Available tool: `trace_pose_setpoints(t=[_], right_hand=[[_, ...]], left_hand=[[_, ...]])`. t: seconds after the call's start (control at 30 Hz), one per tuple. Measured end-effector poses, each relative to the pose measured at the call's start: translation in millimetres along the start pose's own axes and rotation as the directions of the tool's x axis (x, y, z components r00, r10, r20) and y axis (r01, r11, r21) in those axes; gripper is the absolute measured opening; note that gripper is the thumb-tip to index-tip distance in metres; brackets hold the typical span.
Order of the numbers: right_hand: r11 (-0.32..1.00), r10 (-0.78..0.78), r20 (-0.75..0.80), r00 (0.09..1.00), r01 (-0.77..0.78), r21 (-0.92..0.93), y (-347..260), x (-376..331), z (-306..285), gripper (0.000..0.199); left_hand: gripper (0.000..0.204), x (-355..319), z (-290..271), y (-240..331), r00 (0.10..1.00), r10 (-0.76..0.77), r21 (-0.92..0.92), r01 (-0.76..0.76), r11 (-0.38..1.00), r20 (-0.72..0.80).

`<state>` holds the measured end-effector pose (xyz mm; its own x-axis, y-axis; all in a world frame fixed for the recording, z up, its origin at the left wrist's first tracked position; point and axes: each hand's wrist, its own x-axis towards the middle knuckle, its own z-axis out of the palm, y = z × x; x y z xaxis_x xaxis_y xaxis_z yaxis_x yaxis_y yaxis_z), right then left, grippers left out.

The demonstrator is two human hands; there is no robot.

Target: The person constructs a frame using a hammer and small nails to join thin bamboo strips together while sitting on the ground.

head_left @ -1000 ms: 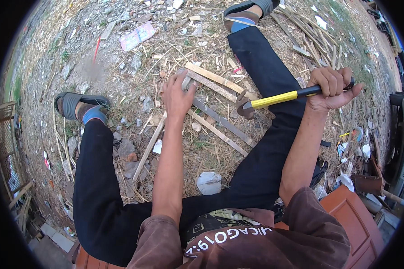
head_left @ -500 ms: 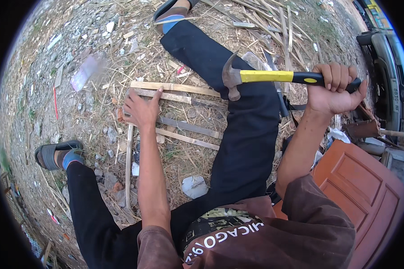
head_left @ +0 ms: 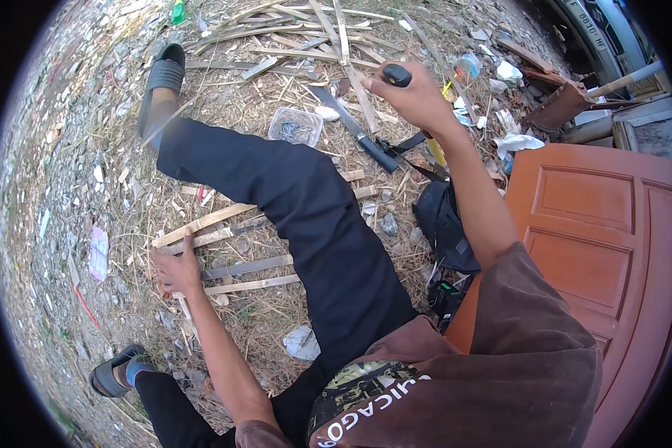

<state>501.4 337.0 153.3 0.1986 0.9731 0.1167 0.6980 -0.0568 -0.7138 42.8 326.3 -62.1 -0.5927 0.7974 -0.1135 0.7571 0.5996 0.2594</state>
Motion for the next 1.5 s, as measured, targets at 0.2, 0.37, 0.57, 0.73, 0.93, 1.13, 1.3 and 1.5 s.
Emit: trace_pose_setpoints(t=[0.2, 0.37, 0.57, 0.73, 0.93, 1.13, 1.3, 1.5], right_hand=[[0.964, 0.0, 0.304, 0.953, 0.081, -0.252, 34, 34, 82, 0.016], [0.894, 0.043, 0.462, 0.886, 0.172, -0.413, 29, 64, 135, 0.02], [0.783, 0.192, 0.587, 0.786, 0.238, -0.575, 21, 86, 160, 0.025], [0.69, 0.127, 0.654, 0.746, 0.407, -0.598, 27, 89, 166, 0.021], [0.666, 0.032, 0.643, 0.765, 0.464, -0.585, 39, 90, 170, 0.015], [0.678, -0.025, 0.642, 0.767, 0.484, -0.553, 46, 84, 177, 0.015], [0.676, -0.004, 0.658, 0.753, 0.487, -0.553, 50, 86, 179, 0.016], [0.783, -0.033, 0.657, 0.753, 0.428, -0.452, 35, 104, 167, 0.017]], left_hand=[[0.105, -6, 0, 5, 0.994, 0.006, -0.091, -0.015, 0.996, -0.107], [0.073, 17, 3, -22, 0.955, 0.067, -0.373, -0.176, 0.911, -0.288], [0.05, 51, 10, -62, 0.903, 0.206, -0.336, -0.34, 0.878, -0.377], [0.042, 38, -1, -41, 0.975, 0.165, -0.397, -0.213, 0.893, -0.151], [0.046, 44, 3, -43, 0.967, 0.202, -0.263, -0.237, 0.935, -0.154], [0.044, 51, 7, -53, 0.955, 0.267, -0.341, -0.297, 0.892, -0.132], [0.043, 50, 1, -53, 0.955, 0.28, -0.413, -0.294, 0.862, -0.095], [0.043, 60, -17, -65, 0.95, 0.256, -0.492, -0.31, 0.813, -0.176]])
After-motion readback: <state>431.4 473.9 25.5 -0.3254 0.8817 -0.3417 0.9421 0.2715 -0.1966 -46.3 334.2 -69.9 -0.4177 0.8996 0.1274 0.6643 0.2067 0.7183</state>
